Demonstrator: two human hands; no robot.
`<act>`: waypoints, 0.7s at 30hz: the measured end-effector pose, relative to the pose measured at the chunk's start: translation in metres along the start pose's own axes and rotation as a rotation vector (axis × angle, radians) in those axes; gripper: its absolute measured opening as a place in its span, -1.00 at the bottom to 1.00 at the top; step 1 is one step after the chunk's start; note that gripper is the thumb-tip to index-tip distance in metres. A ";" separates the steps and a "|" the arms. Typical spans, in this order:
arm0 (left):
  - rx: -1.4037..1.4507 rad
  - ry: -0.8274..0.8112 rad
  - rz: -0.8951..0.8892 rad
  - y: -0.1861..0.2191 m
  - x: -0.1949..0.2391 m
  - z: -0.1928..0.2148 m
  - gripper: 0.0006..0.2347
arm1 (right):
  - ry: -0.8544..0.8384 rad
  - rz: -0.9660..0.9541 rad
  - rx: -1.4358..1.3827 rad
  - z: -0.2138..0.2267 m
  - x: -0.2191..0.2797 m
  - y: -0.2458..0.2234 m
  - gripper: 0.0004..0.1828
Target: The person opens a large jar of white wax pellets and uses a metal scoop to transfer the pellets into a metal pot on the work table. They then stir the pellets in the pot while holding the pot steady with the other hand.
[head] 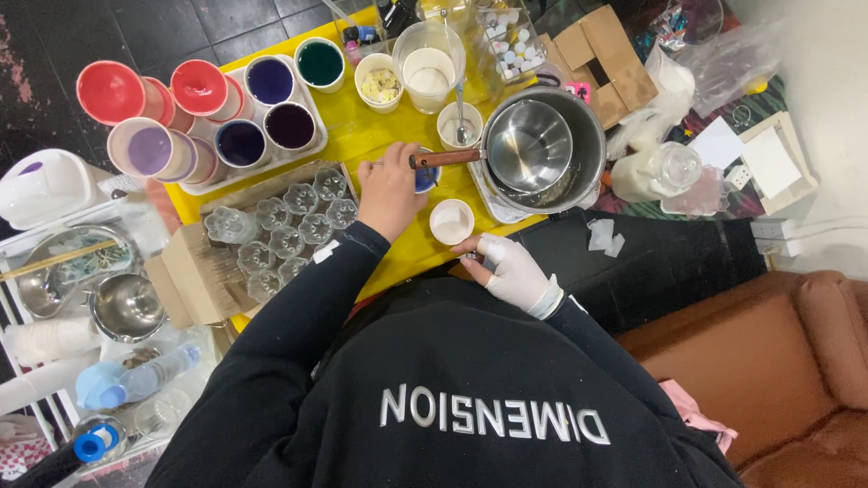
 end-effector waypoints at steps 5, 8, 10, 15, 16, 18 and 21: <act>-0.039 0.190 0.070 -0.023 -0.002 0.036 -0.39 | -0.037 -0.043 0.008 0.000 -0.006 0.010 -0.76; -0.117 0.267 0.122 -0.042 -0.012 0.043 -0.38 | -0.074 -0.084 0.006 -0.002 -0.006 0.018 -0.75; -0.142 0.269 0.157 -0.057 -0.023 0.037 -0.38 | -0.090 -0.097 0.007 -0.004 -0.006 0.020 -0.75; -0.272 0.168 0.339 -0.090 -0.045 0.011 -0.55 | -0.036 -0.077 0.025 -0.002 -0.002 0.018 -0.75; -0.271 0.168 0.334 -0.086 -0.047 0.012 -0.55 | -0.031 -0.078 0.025 -0.002 -0.001 0.020 -0.75; -0.383 0.234 0.338 -0.079 -0.047 0.018 -0.51 | -0.021 0.024 0.036 -0.003 0.001 0.019 -0.77; -0.442 0.296 0.304 -0.083 -0.050 0.011 -0.51 | -0.054 -0.041 0.011 -0.004 0.002 0.023 -0.75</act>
Point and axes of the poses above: each hand's wrist, its own x-axis away from the middle knuckle, its own z-axis out of the back of the hand, y = z × x, the point moved 5 cm from there along -x, towards the middle knuckle, and after that the axes turned 6 degrees about -y, right-handed, at the moved point
